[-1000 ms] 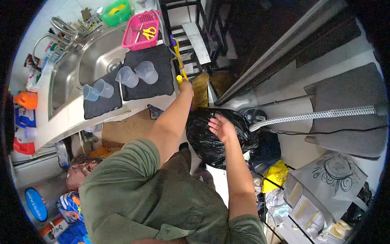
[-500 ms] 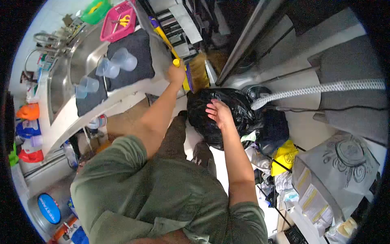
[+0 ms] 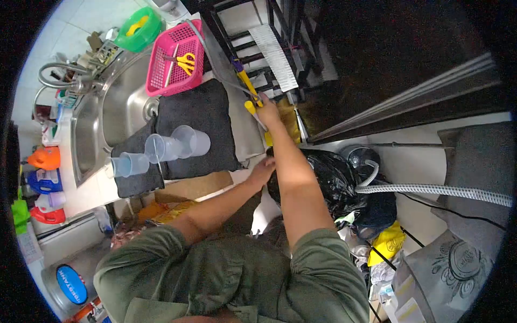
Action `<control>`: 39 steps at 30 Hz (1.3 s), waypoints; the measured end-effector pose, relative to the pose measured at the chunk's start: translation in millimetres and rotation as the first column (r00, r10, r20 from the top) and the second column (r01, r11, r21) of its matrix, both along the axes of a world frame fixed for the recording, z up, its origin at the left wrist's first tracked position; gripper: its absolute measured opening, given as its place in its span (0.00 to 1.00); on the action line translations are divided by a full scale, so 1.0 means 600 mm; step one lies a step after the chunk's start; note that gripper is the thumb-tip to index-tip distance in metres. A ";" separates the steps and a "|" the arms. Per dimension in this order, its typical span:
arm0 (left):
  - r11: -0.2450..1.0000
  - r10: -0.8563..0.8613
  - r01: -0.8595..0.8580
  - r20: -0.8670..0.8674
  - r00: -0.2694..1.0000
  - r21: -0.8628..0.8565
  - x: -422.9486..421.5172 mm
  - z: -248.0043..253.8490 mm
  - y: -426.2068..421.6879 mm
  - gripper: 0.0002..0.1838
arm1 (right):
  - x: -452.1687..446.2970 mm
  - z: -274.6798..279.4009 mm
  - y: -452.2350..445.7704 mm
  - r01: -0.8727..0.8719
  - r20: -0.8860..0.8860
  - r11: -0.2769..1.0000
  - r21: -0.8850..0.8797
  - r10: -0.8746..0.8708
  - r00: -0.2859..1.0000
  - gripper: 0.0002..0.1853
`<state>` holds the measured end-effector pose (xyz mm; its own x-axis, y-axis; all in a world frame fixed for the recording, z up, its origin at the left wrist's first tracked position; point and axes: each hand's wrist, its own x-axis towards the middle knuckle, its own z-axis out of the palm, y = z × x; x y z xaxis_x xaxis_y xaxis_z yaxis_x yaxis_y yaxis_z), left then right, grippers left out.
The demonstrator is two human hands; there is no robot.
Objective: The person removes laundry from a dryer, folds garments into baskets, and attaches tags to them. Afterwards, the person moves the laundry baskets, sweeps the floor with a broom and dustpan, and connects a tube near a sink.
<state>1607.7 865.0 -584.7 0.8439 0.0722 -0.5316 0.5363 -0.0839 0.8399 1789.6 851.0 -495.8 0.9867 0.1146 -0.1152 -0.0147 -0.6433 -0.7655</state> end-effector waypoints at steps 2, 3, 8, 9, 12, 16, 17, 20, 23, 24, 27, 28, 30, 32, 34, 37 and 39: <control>0.997 -0.071 0.071 -0.002 0.998 0.020 -0.035 0.061 0.008 0.22 | 0.045 -0.072 0.022 -0.150 -0.068 0.963 0.224 0.169 0.983 0.21; 0.988 -0.153 0.153 -0.011 0.988 0.036 -0.051 0.084 0.006 0.22 | 0.041 -0.028 0.015 -0.226 -0.141 0.937 0.267 0.270 0.952 0.17; 0.888 -0.449 0.451 -0.040 0.893 0.087 -0.055 0.274 -0.004 0.19 | 0.026 0.083 -0.012 -0.080 0.205 0.980 -0.180 0.117 0.972 0.09; 0.852 -0.523 0.520 0.092 0.847 0.060 -0.053 0.300 -0.001 0.18 | 0.024 0.129 -0.021 -0.065 0.286 0.994 -0.088 0.088 0.954 0.08; 0.796 -0.595 0.604 0.231 0.770 0.040 -0.052 0.376 0.012 0.16 | 0.021 0.243 -0.042 -0.051 0.559 0.991 0.124 -0.028 0.829 0.06; 0.853 -0.509 0.462 0.582 0.634 0.243 -0.038 0.465 0.042 0.11 | -0.005 0.405 -0.051 0.034 0.624 0.996 0.083 -0.078 0.778 0.10; 0.859 -0.504 0.430 0.601 0.620 0.276 -0.032 0.513 0.059 0.12 | -0.016 0.438 -0.051 0.063 0.579 0.995 0.075 -0.095 0.810 0.11; 0.943 -0.304 0.146 0.598 0.742 0.299 -0.012 0.648 0.118 0.14 | -0.041 0.523 -0.047 0.096 0.626 0.984 -0.152 0.021 0.780 0.11; 0.650 -0.403 -0.543 0.847 0.347 0.532 0.073 0.729 0.197 0.29 | -0.065 0.582 -0.028 0.072 0.750 0.957 -0.282 0.173 0.639 0.09; 0.556 -0.459 -0.606 0.818 0.348 0.570 0.095 0.759 0.216 0.32 | -0.073 0.595 -0.018 0.069 0.762 0.957 -0.280 0.178 0.623 0.09; 0.292 -0.684 -0.446 0.510 0.521 0.846 0.160 0.800 0.254 0.18 | -0.089 0.631 0.010 0.043 0.819 0.923 -0.382 0.317 0.479 0.07; 0.189 -0.743 -0.294 0.332 0.581 0.937 0.184 0.805 0.273 0.13 | -0.086 0.636 0.015 0.040 0.822 0.921 -0.389 0.327 0.465 0.07; 0.231 -0.747 -0.354 0.398 0.532 0.906 0.212 0.822 0.297 0.10 | -0.071 0.634 0.019 0.174 0.839 0.898 -0.403 0.287 0.462 0.07; 0.268 -0.755 -0.401 0.450 0.477 0.876 0.230 0.839 0.320 0.09 | -0.049 0.609 0.014 0.180 0.676 0.870 -0.459 0.210 0.707 0.10; 0.394 -0.697 -0.474 0.592 0.404 0.787 0.237 0.844 0.342 0.09 | -0.028 0.576 0.001 0.132 0.392 0.863 -0.487 0.081 0.916 0.14; 0.449 -0.709 -0.388 0.585 0.395 0.805 0.244 0.817 0.354 0.11 | 0.006 0.514 -0.034 0.129 0.285 0.943 -0.307 -0.038 0.958 0.16; 0.484 -0.690 -0.349 0.595 0.412 0.803 0.246 0.812 0.361 0.13 | -0.020 0.551 -0.036 0.364 0.593 0.876 -0.317 -0.117 0.797 0.16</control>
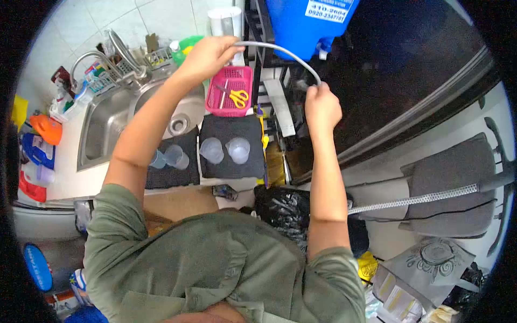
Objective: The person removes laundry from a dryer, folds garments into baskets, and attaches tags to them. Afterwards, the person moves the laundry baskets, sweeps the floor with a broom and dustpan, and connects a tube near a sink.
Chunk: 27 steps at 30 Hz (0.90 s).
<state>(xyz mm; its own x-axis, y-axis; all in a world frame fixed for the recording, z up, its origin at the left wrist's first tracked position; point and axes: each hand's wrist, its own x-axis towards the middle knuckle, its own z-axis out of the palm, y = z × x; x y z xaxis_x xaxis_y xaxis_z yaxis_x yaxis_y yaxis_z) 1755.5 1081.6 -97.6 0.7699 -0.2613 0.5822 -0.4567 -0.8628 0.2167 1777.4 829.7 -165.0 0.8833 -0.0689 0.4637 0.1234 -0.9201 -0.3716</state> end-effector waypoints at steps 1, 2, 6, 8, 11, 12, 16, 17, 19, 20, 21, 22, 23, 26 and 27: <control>1.000 0.002 -0.002 0.022 1.000 -0.001 -0.008 0.006 0.005 0.13 | -0.023 0.036 0.003 0.040 0.086 0.999 -0.001 -0.040 0.996 0.16; 0.979 -0.086 0.052 -0.169 0.982 -0.199 -0.020 0.013 0.012 0.12 | -0.041 0.062 0.003 0.027 0.185 0.999 0.026 -0.031 0.982 0.14; 0.737 -0.477 0.168 -0.327 0.816 -0.655 -0.040 0.033 0.080 0.09 | -0.068 0.167 0.030 -0.303 0.665 0.949 0.082 0.175 0.726 0.03; 0.546 -0.627 0.226 -0.215 0.748 -0.807 -0.052 0.030 0.106 0.09 | -0.068 0.235 0.065 -0.442 0.773 0.880 -0.176 0.401 0.492 0.03; 0.452 -0.569 0.154 -0.151 0.808 -0.879 -0.053 0.010 0.121 0.09 | -0.027 0.314 0.144 -0.433 0.770 0.815 -0.385 0.542 0.336 0.05; 0.388 -0.499 0.124 -0.095 0.862 -0.913 -0.044 0.005 0.119 0.11 | -0.005 0.338 0.172 -0.351 0.737 0.834 -0.425 0.545 0.400 0.06; 0.333 -0.178 0.038 -0.023 0.984 -0.942 0.024 0.012 0.139 0.13 | 0.114 0.410 0.283 -0.247 0.610 0.799 -0.548 0.584 0.535 0.12; 0.328 -0.171 0.044 -0.014 0.985 -0.944 0.041 0.018 0.145 0.13 | 0.147 0.425 0.302 -0.255 0.515 0.777 -0.576 0.587 0.625 0.13; 0.358 -0.225 -0.113 -0.203 0.953 -0.927 0.080 0.023 0.157 0.14 | 0.231 0.438 0.347 -0.178 0.448 0.724 -0.666 0.580 0.681 0.12; 0.356 -0.273 -0.121 -0.227 0.935 -0.927 0.101 0.018 0.160 0.15 | 0.271 0.437 0.365 -0.107 0.380 0.658 -0.745 0.551 0.743 0.11; 0.349 -0.270 -0.118 -0.220 0.937 -0.930 0.114 0.020 0.160 0.15 | 0.307 0.435 0.378 -0.106 0.380 0.652 -0.750 0.557 0.739 0.11; 0.389 -0.276 -0.160 -0.280 0.919 -0.907 0.125 0.025 0.158 0.15 | 0.332 0.435 0.389 -0.119 0.315 0.634 -0.764 0.528 0.789 0.11; 0.430 -0.278 -0.204 -0.344 0.897 -0.880 0.134 0.026 0.155 0.15 | 0.357 0.428 0.397 -0.138 0.244 0.616 -0.776 0.494 0.834 0.11; 0.425 -0.271 -0.200 -0.335 0.902 -0.883 0.151 0.026 0.149 0.15 | 0.410 0.394 0.417 -0.131 0.179 0.634 -0.762 0.402 0.898 0.14; 0.461 -0.259 -0.220 -0.367 0.893 -0.860 0.155 0.028 0.148 0.15 | 0.423 0.379 0.421 -0.138 0.176 0.633 -0.761 0.407 0.896 0.14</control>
<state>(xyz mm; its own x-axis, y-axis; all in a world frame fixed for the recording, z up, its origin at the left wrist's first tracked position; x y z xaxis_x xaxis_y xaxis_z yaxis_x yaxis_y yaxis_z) 1848.6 1170.6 -80.6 0.9734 0.1746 0.1482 -0.1331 -0.0952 0.9865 2031.0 1082.5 62.3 0.6061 0.6211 0.4969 0.3944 -0.7771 0.4904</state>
